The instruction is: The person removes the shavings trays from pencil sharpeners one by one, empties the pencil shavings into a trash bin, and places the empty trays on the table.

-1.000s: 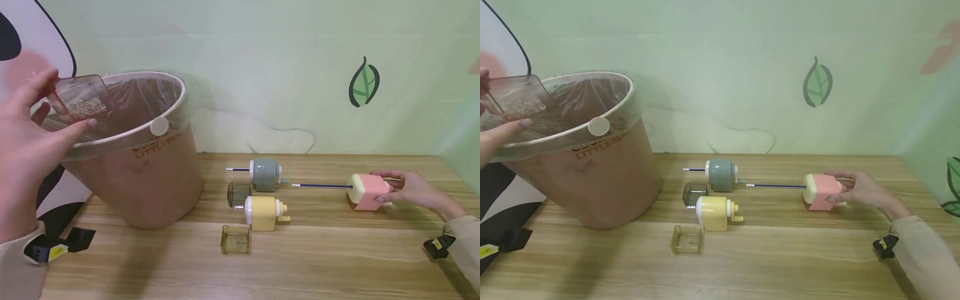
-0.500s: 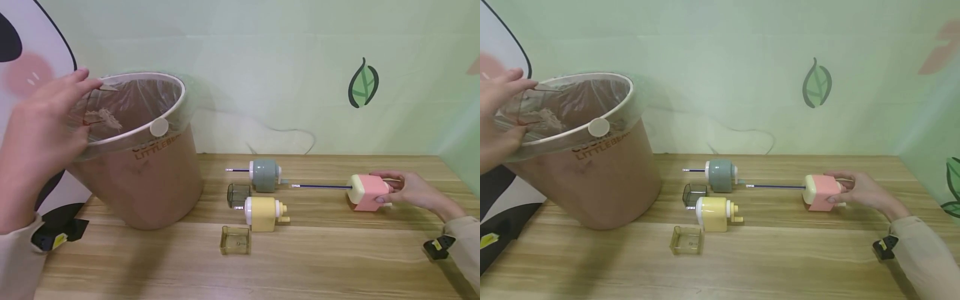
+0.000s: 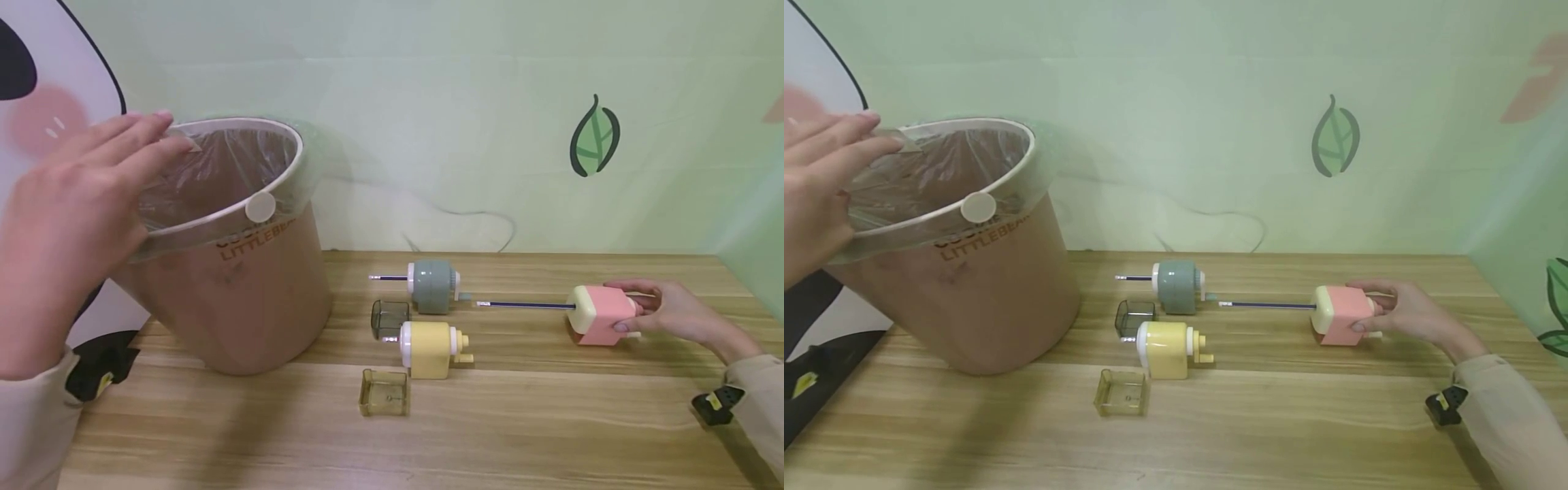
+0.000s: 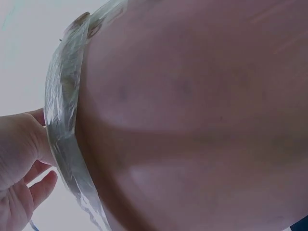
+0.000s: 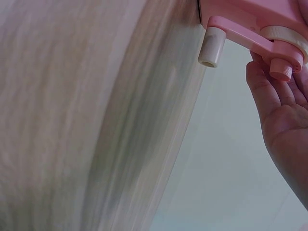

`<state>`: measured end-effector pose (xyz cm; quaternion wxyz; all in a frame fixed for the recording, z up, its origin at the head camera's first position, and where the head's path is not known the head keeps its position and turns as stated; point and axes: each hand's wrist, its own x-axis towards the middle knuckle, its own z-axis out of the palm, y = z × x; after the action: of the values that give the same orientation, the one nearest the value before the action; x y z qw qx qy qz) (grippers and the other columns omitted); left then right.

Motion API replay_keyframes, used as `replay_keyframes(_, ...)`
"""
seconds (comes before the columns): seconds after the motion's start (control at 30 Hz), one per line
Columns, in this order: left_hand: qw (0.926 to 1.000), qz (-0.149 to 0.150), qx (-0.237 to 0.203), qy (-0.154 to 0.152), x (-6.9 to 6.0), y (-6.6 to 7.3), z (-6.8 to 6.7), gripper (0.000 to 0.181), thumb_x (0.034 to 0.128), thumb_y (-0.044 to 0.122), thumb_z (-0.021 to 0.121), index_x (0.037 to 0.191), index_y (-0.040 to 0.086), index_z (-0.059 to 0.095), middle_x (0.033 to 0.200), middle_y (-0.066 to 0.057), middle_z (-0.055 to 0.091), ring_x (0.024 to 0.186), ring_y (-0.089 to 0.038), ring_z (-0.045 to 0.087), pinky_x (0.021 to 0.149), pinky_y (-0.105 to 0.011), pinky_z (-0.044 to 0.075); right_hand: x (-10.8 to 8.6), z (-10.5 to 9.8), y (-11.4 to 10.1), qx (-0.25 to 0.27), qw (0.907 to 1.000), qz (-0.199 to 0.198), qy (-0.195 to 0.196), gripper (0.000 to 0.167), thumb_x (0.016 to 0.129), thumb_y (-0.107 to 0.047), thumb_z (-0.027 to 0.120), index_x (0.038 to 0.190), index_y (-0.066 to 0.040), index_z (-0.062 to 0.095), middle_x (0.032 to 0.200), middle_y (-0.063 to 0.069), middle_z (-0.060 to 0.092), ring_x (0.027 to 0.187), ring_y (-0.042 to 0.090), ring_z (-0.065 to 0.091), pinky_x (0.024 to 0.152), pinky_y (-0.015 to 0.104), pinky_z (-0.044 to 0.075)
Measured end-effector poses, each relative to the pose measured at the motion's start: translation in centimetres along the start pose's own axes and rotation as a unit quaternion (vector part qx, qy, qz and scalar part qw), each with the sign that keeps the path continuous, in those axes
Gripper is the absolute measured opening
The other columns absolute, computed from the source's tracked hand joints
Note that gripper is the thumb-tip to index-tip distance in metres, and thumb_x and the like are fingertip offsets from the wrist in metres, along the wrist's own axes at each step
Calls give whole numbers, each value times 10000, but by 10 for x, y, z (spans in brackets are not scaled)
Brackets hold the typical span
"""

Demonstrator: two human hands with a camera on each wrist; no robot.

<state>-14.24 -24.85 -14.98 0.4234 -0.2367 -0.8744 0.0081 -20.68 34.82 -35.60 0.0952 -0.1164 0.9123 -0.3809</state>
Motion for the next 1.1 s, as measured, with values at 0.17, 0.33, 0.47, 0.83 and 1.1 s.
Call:
replay_keyframes(0.17,9992,310,171,158,1,1,2,552,695,-234,402,1115,46,625,1240,-119,562,1135,-315,512,1014,-392,378,1,0,1,-9,10000,1,17,753,713,-171,773,1317,59,386,1219,276,490,894,-86,526,728,166,499)
replay_keyframes(0.33,9988,375,280,150,1,1,1,527,729,-223,398,1123,44,624,1251,-119,553,1139,-310,510,994,-415,398,1,-1,1,52,10000,-39,17,746,722,-136,765,1319,77,373,1221,291,484,890,-81,532,719,169,505)
replay_keyframes(0.47,9985,373,337,218,1,2,1,520,757,-206,383,1136,59,623,1254,-107,553,1140,-294,508,940,-451,434,0,-1,1,94,10000,-31,11,745,729,-126,758,1322,86,360,1237,308,466,895,-103,515,723,163,502)
replay_keyframes(0.83,9979,-281,396,432,2,-4,-1,487,776,-100,463,1244,15,539,1285,-190,506,1153,-371,484,1004,-434,385,1,-1,2,40,10000,-41,29,746,724,-150,765,1322,65,375,1225,294,479,892,-92,523,724,162,497)
replay_keyframes(1.1,9930,-1120,73,356,-5,-5,-6,679,692,-72,688,1322,25,453,1302,-217,481,1169,-399,456,1062,-405,319,1,1,0,19,10000,2,49,747,720,-166,769,1320,56,383,1221,269,485,887,-60,542,719,178,504)
